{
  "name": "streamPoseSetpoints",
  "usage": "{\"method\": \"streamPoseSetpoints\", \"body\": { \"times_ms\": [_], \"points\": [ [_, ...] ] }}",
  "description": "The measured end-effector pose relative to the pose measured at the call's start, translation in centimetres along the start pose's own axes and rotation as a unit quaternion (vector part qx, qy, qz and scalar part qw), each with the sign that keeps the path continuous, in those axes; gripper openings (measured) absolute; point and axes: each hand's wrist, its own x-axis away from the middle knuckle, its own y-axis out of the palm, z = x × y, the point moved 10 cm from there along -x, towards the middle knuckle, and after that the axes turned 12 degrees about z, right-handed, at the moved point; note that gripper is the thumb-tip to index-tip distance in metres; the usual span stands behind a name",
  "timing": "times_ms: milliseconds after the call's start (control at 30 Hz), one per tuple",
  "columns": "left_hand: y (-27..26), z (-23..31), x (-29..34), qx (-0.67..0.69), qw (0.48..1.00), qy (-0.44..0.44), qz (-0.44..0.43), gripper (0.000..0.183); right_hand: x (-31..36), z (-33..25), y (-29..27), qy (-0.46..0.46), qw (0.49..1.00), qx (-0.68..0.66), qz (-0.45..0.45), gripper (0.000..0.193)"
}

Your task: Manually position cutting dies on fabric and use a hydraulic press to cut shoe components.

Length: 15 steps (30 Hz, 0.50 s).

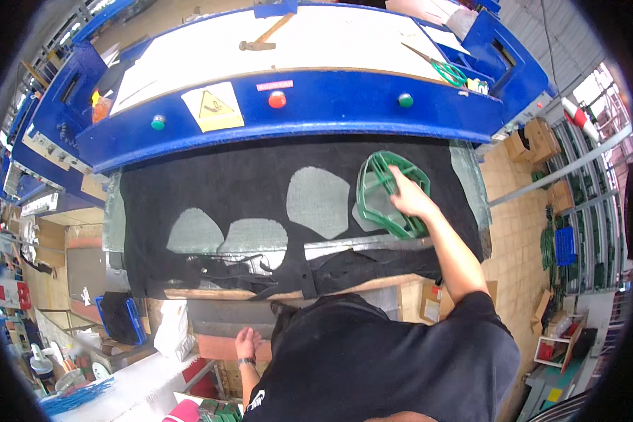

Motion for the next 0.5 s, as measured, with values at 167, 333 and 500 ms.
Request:
{"method": "streamPoseSetpoints", "body": {
  "times_ms": [167,333,500],
  "points": [
    [-1.9,-2.0,-0.6,-0.009,0.999,-0.016,0.038,0.038,1.8,-12.1,-13.3,-0.038,0.997,-0.015,-0.063,0.085],
    [-0.2,-0.8,-1.0,-0.021,0.999,0.027,0.008,0.029,-9.4,-17.4,-22.5,-0.288,0.944,0.092,0.131,0.085],
    [4.5,5.2,2.8,-0.123,0.982,0.14,-0.012,0.041,-27.1,-15.5,-22.7,-0.269,0.953,0.11,0.083,0.079]
  ]
}}
